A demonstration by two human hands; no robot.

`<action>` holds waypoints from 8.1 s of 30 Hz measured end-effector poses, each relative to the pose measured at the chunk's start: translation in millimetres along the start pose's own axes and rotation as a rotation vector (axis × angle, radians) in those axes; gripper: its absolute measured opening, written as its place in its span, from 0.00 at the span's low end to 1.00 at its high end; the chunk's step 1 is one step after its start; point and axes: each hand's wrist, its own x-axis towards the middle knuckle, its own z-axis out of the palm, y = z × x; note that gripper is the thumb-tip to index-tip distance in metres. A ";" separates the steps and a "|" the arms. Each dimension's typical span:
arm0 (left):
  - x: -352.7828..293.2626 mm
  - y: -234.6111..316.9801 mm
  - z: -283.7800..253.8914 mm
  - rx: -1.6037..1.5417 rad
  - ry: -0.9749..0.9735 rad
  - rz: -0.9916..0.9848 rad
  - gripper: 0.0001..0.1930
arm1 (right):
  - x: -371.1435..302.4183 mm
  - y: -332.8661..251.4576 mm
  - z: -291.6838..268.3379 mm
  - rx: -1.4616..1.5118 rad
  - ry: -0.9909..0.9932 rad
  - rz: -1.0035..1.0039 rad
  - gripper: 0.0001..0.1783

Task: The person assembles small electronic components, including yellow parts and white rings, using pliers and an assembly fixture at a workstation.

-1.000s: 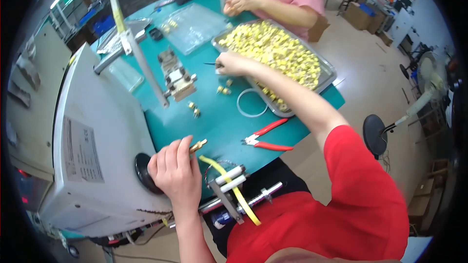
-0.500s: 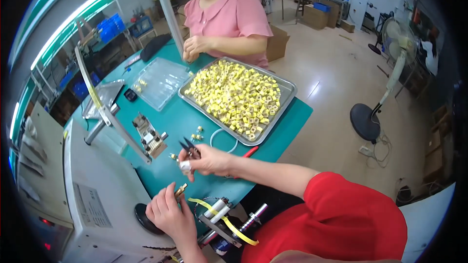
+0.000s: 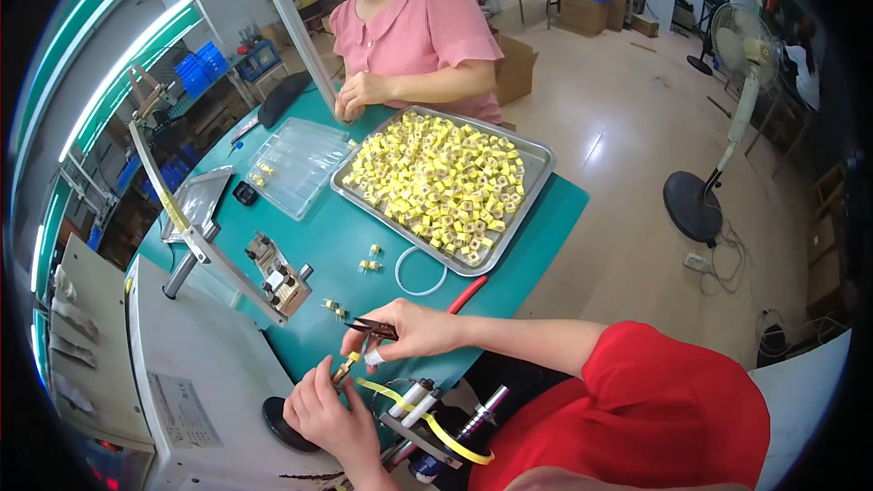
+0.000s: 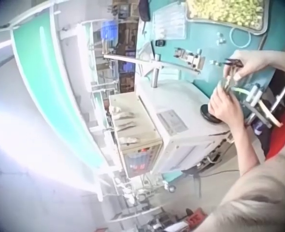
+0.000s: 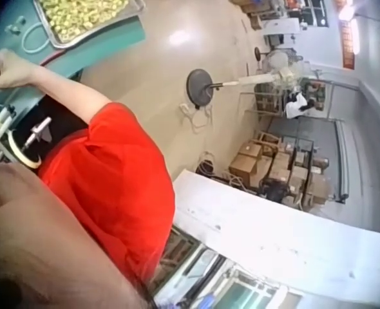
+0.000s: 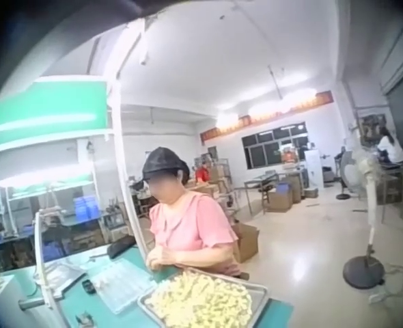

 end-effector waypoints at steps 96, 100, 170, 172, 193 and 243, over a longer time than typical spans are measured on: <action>-10.4 -3.9 4.7 -0.188 0.075 -0.086 0.16 | -11.3 7.4 1.7 -0.172 -0.301 0.412 0.19; -9.1 -3.9 6.4 -0.209 0.079 -0.081 0.16 | -20.1 10.4 21.2 0.137 -0.080 0.362 0.12; 20.2 2.2 -13.8 -0.266 -0.083 -0.082 0.13 | -30.4 3.5 21.9 -0.765 0.319 -0.298 0.28; 19.4 2.4 -16.3 -0.275 -0.073 -0.086 0.13 | -33.2 1.9 13.9 -0.813 0.381 -0.333 0.32; 26.8 6.8 -20.3 -0.316 -0.104 -0.201 0.17 | -28.8 -17.7 23.5 -0.915 0.173 -0.504 0.37; 17.3 39.1 -29.4 -1.267 -0.151 -0.381 0.12 | -26.6 -29.5 17.6 -0.605 0.152 -0.513 0.25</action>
